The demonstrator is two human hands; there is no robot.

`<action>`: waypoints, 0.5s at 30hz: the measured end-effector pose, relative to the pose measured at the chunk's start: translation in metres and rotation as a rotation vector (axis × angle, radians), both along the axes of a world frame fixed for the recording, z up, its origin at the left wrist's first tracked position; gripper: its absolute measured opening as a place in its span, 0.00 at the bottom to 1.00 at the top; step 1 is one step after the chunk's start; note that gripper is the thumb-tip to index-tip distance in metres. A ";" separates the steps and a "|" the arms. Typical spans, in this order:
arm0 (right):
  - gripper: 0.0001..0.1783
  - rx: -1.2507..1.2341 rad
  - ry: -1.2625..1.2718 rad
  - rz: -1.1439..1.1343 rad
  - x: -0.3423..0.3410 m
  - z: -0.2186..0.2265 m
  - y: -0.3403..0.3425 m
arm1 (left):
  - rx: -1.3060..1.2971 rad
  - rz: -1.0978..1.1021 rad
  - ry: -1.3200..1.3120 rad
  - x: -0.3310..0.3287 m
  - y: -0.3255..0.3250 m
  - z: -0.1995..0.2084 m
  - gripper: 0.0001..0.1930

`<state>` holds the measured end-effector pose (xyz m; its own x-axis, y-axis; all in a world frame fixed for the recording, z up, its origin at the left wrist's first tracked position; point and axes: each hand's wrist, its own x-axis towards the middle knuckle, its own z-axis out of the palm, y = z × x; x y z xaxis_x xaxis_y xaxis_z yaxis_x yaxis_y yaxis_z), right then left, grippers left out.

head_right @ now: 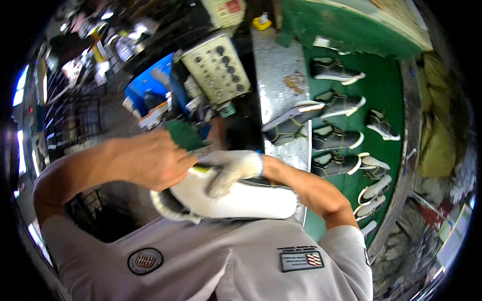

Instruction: The person places a shoe into a lasting machine to shape the toe, removes it, and then places it onto a moving green conveyor belt alongside other shoes.

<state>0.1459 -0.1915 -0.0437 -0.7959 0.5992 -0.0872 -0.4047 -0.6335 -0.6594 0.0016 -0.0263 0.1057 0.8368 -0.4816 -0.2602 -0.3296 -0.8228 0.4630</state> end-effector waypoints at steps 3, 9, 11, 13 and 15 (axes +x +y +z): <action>0.41 0.030 0.016 -0.028 0.010 0.005 0.000 | 0.086 -0.160 -0.032 0.021 -0.003 -0.003 0.10; 0.44 0.024 0.067 -0.140 0.039 0.003 -0.012 | -0.141 -0.092 0.028 0.064 0.000 -0.025 0.10; 0.44 0.010 0.052 -0.123 0.043 -0.001 -0.016 | -0.236 0.001 0.042 0.072 -0.003 -0.031 0.13; 0.43 -0.009 0.107 -0.047 0.046 0.000 -0.012 | -0.092 -0.165 -0.040 0.078 0.003 -0.035 0.14; 0.41 0.152 0.103 -0.035 0.038 0.017 -0.005 | -0.073 0.210 0.074 0.095 0.023 -0.051 0.14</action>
<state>0.1839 -0.1967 -0.0266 -0.7744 0.6267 0.0869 -0.4949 -0.5145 -0.7003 0.0968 -0.0032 0.0552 0.9007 -0.3188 -0.2952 -0.1178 -0.8332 0.5402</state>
